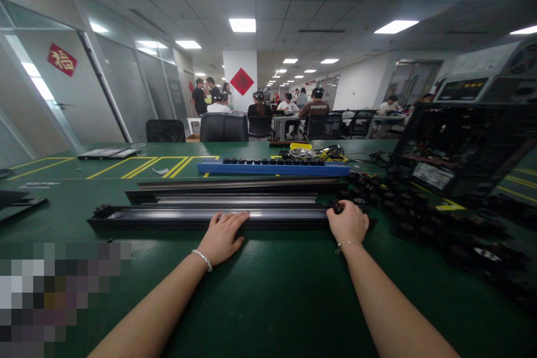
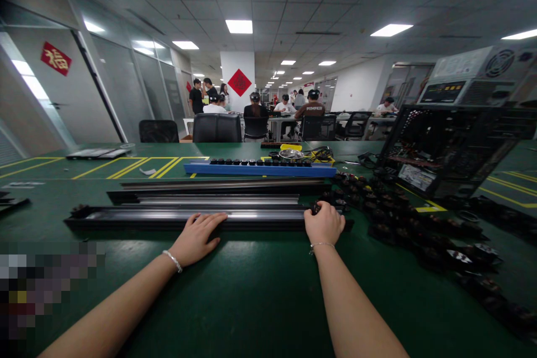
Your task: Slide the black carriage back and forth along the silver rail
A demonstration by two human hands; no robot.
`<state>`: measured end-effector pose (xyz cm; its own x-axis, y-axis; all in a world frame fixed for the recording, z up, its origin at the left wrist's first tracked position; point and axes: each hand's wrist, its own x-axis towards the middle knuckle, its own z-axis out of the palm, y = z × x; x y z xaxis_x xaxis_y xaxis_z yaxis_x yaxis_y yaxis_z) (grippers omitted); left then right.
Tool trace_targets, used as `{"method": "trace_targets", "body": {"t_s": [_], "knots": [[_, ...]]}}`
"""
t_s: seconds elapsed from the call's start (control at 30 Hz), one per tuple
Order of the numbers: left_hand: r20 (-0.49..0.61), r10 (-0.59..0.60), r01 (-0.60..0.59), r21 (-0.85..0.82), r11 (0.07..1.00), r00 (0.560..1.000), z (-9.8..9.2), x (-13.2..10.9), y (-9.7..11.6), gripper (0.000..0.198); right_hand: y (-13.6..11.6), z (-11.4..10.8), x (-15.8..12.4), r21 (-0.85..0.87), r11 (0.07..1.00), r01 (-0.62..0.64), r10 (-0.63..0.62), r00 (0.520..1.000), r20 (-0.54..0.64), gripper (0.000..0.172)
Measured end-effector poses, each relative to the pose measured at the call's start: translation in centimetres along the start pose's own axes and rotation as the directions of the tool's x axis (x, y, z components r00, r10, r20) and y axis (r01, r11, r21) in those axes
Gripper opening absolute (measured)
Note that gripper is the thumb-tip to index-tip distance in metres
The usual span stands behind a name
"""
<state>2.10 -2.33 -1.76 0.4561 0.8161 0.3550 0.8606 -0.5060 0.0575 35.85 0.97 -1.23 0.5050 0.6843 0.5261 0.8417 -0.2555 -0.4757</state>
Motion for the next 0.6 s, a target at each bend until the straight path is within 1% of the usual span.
{"method": "trace_targets", "body": {"t_s": [0.37,0.6], "knots": [[-0.001,0.009,-0.009,-0.005,1.0,1.0,0.04,-0.03,-0.07,0.06,0.29,0.0,0.21,-0.027,0.997,-0.066,0.066,0.998,-0.01,0.034],[0.001,0.005,-0.005,-0.004,1.0,1.0,-0.06,-0.02,-0.01,0.06,0.66,-0.1,0.51,-0.015,0.995,-0.102,0.101,0.995,-0.018,0.034]]}}
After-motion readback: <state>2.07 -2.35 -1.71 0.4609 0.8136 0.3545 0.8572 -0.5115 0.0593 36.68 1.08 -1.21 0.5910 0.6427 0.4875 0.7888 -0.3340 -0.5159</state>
